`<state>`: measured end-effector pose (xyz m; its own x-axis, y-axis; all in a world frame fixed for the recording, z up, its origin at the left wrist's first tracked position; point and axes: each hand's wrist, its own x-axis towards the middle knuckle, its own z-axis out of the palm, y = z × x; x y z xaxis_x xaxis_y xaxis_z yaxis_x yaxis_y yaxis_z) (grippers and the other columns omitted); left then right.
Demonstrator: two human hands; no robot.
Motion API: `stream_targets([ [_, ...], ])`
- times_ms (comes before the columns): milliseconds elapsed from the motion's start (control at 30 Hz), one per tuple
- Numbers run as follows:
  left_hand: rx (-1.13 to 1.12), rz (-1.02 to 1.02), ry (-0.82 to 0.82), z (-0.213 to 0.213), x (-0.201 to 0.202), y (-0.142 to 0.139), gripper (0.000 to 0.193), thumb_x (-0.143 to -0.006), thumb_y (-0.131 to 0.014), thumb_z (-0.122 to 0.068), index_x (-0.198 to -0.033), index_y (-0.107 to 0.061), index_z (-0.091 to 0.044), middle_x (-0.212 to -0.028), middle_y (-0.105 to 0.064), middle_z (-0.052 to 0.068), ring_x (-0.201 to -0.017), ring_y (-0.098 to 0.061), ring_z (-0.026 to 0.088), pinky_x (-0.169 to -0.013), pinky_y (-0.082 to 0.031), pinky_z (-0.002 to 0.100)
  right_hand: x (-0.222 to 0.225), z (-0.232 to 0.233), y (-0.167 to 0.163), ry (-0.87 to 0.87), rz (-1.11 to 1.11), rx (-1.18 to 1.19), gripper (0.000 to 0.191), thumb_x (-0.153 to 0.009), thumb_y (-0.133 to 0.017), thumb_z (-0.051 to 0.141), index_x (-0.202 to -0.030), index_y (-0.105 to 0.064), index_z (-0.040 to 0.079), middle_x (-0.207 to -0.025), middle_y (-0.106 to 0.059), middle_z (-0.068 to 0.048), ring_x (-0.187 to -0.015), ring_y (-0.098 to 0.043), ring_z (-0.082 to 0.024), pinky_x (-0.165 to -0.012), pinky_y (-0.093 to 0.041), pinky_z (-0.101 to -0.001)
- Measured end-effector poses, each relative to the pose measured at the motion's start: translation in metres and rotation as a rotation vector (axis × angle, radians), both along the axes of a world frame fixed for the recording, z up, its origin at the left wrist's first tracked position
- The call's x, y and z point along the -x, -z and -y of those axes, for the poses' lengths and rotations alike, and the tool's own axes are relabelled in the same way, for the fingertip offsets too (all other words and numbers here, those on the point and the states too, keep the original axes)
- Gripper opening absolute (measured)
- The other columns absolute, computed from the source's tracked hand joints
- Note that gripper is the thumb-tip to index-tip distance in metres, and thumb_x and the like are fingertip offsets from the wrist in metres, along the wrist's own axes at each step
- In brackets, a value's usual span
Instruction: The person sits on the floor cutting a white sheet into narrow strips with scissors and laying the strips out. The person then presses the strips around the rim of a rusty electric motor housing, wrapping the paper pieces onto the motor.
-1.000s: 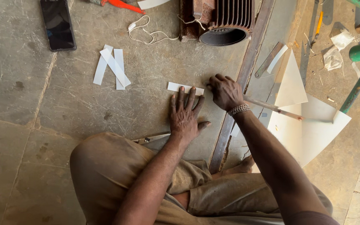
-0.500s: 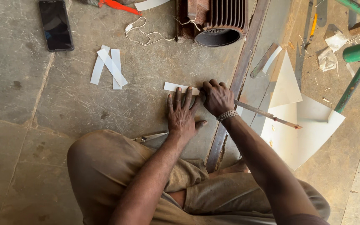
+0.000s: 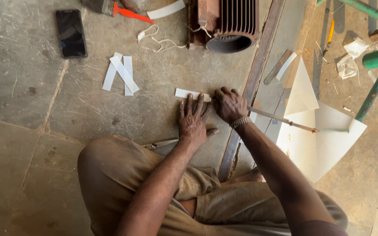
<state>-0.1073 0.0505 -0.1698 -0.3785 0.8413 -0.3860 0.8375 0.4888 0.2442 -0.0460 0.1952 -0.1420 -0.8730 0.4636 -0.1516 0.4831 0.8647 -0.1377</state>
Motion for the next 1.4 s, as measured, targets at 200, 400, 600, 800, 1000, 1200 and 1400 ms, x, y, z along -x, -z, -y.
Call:
stream_targets([
  [200,-0.016,0.002,0.009,0.001,-0.001,-0.001,0.103,-0.081,-0.062,-0.076,-0.162,-0.025,-0.025,-0.171,0.003,0.012,-0.155,0.002,0.045,-0.122,0.000,0.063,0.005,-0.006,-0.007,0.021,-0.108,-0.039,0.018,-0.094,-0.065,0.030,-0.102,-0.068,0.015,-0.101,-0.067,-0.007,-0.094,-0.066,-0.035,-0.072,-0.056,-0.0472],
  [400,-0.422,-0.105,-0.081,0.006,0.010,0.016,0.088,-0.083,-0.067,-0.072,-0.150,-0.043,-0.021,-0.168,-0.023,0.013,-0.156,-0.012,0.040,-0.124,-0.010,0.064,-0.013,-0.007,-0.027,0.097,-0.181,0.054,0.018,-0.100,-0.060,0.029,-0.106,-0.072,0.018,-0.098,-0.069,-0.007,-0.087,-0.068,-0.033,-0.070,-0.055,-0.0464],
  [600,-0.280,0.000,-0.611,-0.022,0.042,0.019,0.084,-0.086,-0.069,-0.074,-0.136,-0.053,-0.009,-0.135,-0.052,0.016,-0.126,-0.045,0.033,-0.101,-0.035,0.052,-0.075,-0.012,-0.064,0.158,-0.178,0.125,0.020,-0.103,-0.056,0.027,-0.107,-0.070,0.013,-0.095,-0.068,-0.008,-0.079,-0.068,-0.029,-0.068,-0.055,-0.0447],
  [800,-0.400,-0.048,-0.372,-0.028,0.067,0.023,0.056,-0.077,-0.087,-0.028,-0.129,-0.066,-0.025,-0.130,-0.061,0.006,-0.120,-0.049,0.028,-0.098,-0.036,0.048,-0.089,-0.029,-0.062,0.232,-0.270,0.187,0.025,-0.106,-0.058,0.029,-0.099,-0.063,0.006,-0.092,-0.066,-0.012,-0.075,-0.068,-0.032,-0.065,-0.055,-0.0455],
  [1000,-0.491,-0.197,-0.217,-0.018,0.056,0.029,0.048,-0.093,-0.077,-0.020,-0.139,-0.064,-0.021,-0.135,-0.061,0.007,-0.125,-0.051,0.025,-0.105,-0.042,0.047,-0.090,-0.039,-0.066,0.190,-0.335,0.168,0.020,-0.101,-0.061,0.024,-0.100,-0.063,0.004,-0.092,-0.065,-0.015,-0.078,-0.067,-0.037,-0.065,-0.053,-0.0496],
  [1200,-0.338,-0.182,-0.081,-0.022,-0.008,0.039,0.079,-0.101,-0.044,-0.059,-0.160,-0.030,-0.009,-0.164,-0.027,0.019,-0.151,-0.024,0.042,-0.116,-0.032,0.058,-0.091,-0.042,-0.064,0.179,-0.356,0.200,0.020,-0.101,-0.061,0.025,-0.101,-0.063,0.005,-0.094,-0.068,-0.014,-0.082,-0.067,-0.038,-0.069,-0.054,-0.0501],
  [1400,-0.309,-0.223,0.073,-0.009,-0.026,0.047,0.085,-0.101,-0.024,-0.070,-0.163,-0.024,-0.012,-0.171,-0.010,0.020,-0.156,-0.009,0.043,-0.125,-0.013,0.057,-0.091,-0.044,-0.057,0.217,-0.312,0.228,0.024,-0.103,-0.059,0.030,-0.106,-0.066,0.007,-0.098,-0.069,-0.013,-0.084,-0.069,-0.036,-0.071,-0.056,-0.0488],
])
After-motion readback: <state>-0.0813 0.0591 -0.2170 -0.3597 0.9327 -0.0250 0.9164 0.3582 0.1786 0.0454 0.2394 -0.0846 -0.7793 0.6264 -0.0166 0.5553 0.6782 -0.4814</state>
